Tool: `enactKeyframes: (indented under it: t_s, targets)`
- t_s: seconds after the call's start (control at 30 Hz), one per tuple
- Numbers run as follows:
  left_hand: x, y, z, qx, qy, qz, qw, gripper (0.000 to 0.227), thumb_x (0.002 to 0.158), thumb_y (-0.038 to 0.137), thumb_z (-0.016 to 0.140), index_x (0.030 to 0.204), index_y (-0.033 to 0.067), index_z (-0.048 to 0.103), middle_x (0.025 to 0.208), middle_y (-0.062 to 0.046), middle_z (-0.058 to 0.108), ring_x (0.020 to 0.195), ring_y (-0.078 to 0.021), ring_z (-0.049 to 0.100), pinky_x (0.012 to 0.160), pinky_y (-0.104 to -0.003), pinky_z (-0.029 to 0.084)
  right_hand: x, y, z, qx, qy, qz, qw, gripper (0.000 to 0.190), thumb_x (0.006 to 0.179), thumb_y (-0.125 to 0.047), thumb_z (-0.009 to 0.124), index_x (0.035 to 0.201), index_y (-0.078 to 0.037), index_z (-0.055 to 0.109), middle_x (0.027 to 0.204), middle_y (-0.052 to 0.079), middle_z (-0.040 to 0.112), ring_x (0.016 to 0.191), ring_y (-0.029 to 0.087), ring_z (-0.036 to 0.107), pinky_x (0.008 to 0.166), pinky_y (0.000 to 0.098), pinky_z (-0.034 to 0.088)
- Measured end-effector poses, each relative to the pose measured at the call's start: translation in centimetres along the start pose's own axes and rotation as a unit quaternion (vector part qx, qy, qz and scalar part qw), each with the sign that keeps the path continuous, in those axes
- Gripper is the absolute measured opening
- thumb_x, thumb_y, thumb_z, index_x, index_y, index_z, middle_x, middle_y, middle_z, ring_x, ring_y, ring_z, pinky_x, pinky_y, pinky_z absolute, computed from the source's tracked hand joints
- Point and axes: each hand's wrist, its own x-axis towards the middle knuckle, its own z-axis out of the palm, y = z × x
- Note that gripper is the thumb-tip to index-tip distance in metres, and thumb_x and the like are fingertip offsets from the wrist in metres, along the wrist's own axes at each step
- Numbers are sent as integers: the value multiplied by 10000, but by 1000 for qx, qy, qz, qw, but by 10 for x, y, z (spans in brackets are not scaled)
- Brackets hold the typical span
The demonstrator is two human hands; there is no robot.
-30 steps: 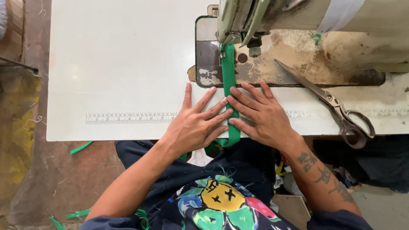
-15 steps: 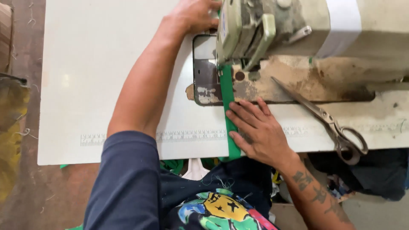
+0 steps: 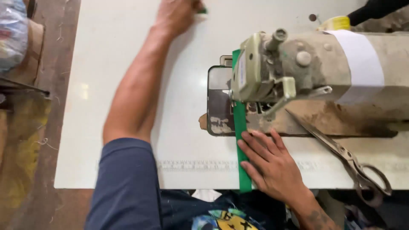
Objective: Folding and sewing a long green fabric strap using an industrial sewing machine on a factory floor.
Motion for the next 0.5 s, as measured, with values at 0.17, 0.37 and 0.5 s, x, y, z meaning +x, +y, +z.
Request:
enactKeyframes:
  t_s: [0.17, 0.37, 0.5]
  targets:
    - [-169, 59, -152, -36, -4, -17, 999, 207, 1166, 158, 598, 966, 111, 571, 832, -150, 592, 724, -425, 505, 674, -567, 345, -1, 14, 8, -28, 2, -10, 1000, 625, 1130, -378, 605, 1693, -151, 458, 1770, 18, 418, 1632, 284, 423, 1397, 546, 203]
    - [-527, 192, -223, -152, -364, -379, 837, 312, 1072, 378, 577, 905, 160, 727, 850, 3, 782, 805, -171, 699, 827, -385, 552, -8, 10, 11, -31, -7, -11, 999, 649, 1138, -388, 601, 1714, -136, 438, 1791, 31, 386, 1645, 279, 402, 1401, 546, 183]
    - [-593, 285, -250, -238, -377, -373, 814, 305, 1052, 402, 646, 866, 167, 702, 812, 6, 726, 801, -150, 663, 791, -359, 531, -8, 9, 12, -17, 1, -6, 1000, 631, 1138, -370, 611, 1707, -134, 471, 1782, 28, 417, 1632, 293, 427, 1386, 568, 211]
